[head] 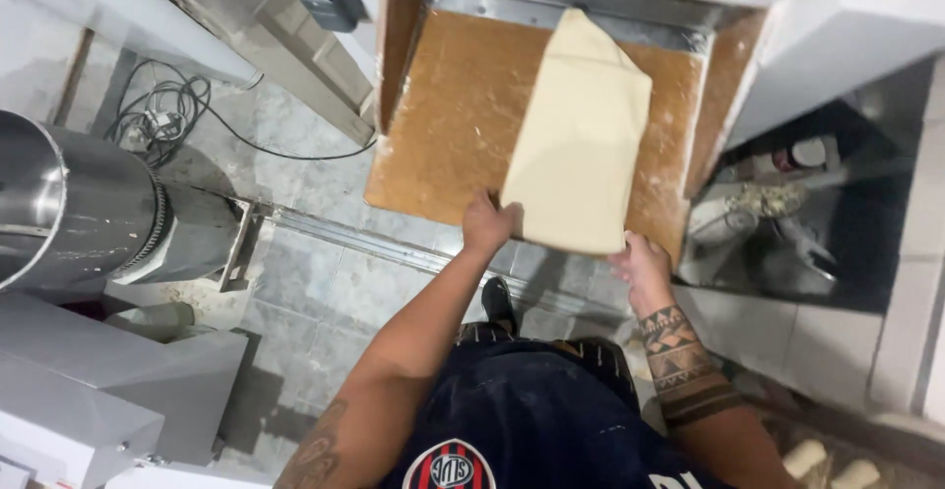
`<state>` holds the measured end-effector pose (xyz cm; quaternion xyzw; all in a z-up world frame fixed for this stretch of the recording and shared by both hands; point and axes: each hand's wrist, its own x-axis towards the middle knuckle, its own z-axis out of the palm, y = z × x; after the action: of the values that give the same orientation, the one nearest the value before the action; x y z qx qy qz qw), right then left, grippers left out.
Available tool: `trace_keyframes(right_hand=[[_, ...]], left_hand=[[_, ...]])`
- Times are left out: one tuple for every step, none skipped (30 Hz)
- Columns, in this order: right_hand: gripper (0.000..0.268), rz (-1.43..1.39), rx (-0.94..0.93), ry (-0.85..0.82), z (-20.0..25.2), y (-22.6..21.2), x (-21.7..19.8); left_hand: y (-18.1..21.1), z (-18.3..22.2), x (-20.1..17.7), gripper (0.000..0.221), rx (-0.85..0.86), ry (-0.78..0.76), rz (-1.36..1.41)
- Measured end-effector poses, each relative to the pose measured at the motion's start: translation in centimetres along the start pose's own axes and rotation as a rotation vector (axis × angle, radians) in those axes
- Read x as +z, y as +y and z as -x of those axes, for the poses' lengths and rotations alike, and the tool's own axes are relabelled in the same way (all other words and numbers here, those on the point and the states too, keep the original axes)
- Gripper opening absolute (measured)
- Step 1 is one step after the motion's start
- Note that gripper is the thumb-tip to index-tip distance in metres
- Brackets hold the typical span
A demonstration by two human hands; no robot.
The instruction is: Cut long strips of dough into smaller pieces using scissors and arrange them on baking trays.
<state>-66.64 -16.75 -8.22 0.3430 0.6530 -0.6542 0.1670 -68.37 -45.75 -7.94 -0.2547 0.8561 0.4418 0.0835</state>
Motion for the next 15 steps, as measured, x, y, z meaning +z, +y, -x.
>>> trace_keyframes(right_hand=[[0.042, 0.010, 0.033, 0.017, 0.7, -1.2, 1.0], [0.045, 0.020, 0.066, 0.034, 1.3, -2.5, 1.9], [0.045, 0.027, 0.067, 0.031, 0.9, -2.5, 2.3], [0.047, 0.148, 0.044, 0.006, 0.4, -2.5, 2.5], [0.048, 0.267, 0.018, -0.018, -0.2, -2.6, 2.7], [0.048, 0.272, 0.017, -0.022, 0.3, -4.5, 3.3], [0.053, 0.343, 0.043, -0.031, 1.0, -6.2, 3.6], [0.060, 0.413, 0.069, -0.040, 1.7, -8.0, 3.8], [0.060, 0.428, 0.068, -0.051, 1.3, -8.9, 3.7], [0.064, 0.451, 0.074, -0.060, 0.9, -9.8, 3.6], [0.069, 0.479, 0.077, -0.072, 0.5, -10.9, 3.3], [0.069, 0.499, 0.073, -0.086, -1.0, -10.4, 2.3], [0.056, 0.429, 0.068, -0.118, -2.4, -9.7, 1.6], [0.044, 0.358, 0.064, -0.151, -4.0, -9.1, 0.9], [0.044, 0.370, 0.069, -0.162, -2.4, -12.2, 0.2]], left_hand=[[-0.1, -0.9, -0.4, 0.057, -0.094, -0.073, 0.019], [-0.2, -1.8, -0.7, 0.063, -0.187, -0.146, 0.039], [0.7, -1.8, -1.3, 0.063, -0.193, -0.143, 0.043], [1.6, -1.9, -1.6, 0.064, -0.190, -0.274, -0.044], [2.6, -2.1, -1.9, 0.067, -0.183, -0.403, -0.132], [2.8, -2.4, -1.9, 0.067, -0.188, -0.400, -0.128], [2.9, -2.4, -1.7, 0.062, -0.162, -0.373, -0.108], [3.0, -2.3, -1.3, 0.058, -0.137, -0.345, -0.088], [1.8, -3.1, 0.2, 0.058, -0.150, -0.337, -0.078], [0.6, -3.7, 1.8, 0.062, -0.255, -0.304, 0.087], [-0.4, -4.3, 3.6, 0.069, -0.360, -0.263, 0.257], [0.7, -4.3, 2.6, 0.069, -0.373, -0.250, 0.273], [1.6, -4.5, 1.4, 0.043, -0.344, -0.224, 0.434], [2.5, -4.7, 0.1, 0.020, -0.312, -0.194, 0.593], [4.6, -4.6, -1.1, 0.020, -0.324, -0.183, 0.599]])
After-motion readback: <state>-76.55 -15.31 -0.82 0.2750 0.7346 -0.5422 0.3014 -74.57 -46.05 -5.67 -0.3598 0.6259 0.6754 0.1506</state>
